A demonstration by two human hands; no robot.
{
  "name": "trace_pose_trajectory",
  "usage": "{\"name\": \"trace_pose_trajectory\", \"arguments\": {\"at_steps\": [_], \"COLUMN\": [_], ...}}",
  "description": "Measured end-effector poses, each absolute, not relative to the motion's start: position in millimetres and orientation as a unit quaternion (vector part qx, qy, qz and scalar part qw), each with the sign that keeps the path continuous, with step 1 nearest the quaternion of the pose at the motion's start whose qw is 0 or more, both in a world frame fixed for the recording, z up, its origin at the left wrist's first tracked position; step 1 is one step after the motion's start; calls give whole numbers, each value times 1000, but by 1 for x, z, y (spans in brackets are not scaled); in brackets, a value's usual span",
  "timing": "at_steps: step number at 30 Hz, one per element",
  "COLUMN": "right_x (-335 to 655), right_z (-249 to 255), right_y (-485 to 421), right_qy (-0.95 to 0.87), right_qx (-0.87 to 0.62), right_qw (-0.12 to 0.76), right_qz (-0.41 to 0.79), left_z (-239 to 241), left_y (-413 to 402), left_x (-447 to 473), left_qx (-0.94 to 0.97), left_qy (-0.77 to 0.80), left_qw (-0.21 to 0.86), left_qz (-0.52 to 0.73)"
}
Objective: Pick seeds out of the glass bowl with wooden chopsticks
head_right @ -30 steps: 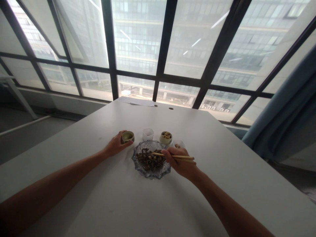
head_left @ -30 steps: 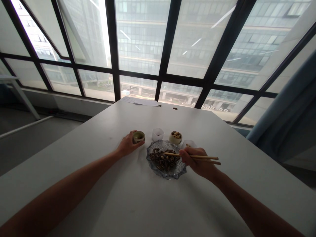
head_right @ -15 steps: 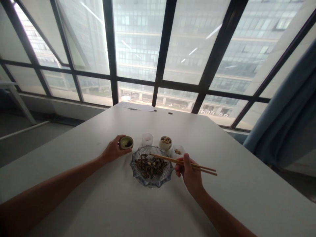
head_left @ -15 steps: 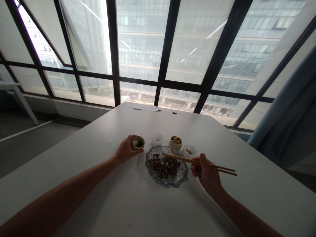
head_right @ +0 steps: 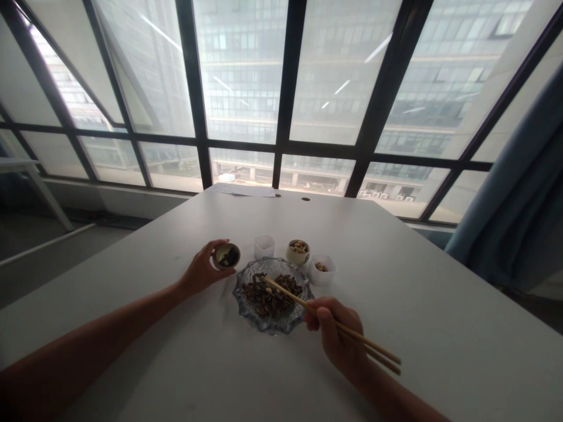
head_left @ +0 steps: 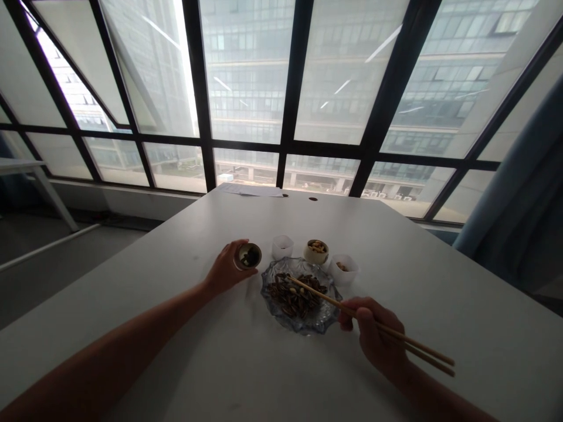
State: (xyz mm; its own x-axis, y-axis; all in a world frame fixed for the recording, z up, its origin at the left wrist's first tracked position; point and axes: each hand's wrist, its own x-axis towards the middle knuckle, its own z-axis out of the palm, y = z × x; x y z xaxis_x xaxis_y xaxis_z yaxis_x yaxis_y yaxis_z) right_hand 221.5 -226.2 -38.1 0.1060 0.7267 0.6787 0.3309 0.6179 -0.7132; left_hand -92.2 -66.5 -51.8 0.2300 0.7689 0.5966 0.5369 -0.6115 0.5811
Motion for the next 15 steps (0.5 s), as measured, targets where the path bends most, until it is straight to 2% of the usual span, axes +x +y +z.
{"name": "trace_pose_trajectory", "arguments": {"at_steps": [3, 7, 9, 11, 15], "right_x": [220, 208, 198, 186, 164], "right_z": [-37, -17, 0, 15, 29], "right_y": [-223, -213, -208, -200, -172], "right_qy": [-626, -485, -506, -615, -814], "right_qx": [-414, -443, -429, -396, -336], "right_qw": [631, 692, 688, 644, 465], "right_qz": [194, 300, 294, 225, 93], "left_z": [-51, -51, -51, -51, -51], "left_y": [-67, -67, -67, -67, -69], "left_x": [-92, -91, -90, -90, -90], "left_qx": [775, 778, 780, 782, 780], "left_qy": [424, 421, 420, 418, 415], "left_qw": [127, 121, 121, 122, 119], "left_qz": [450, 451, 448, 446, 452]}}
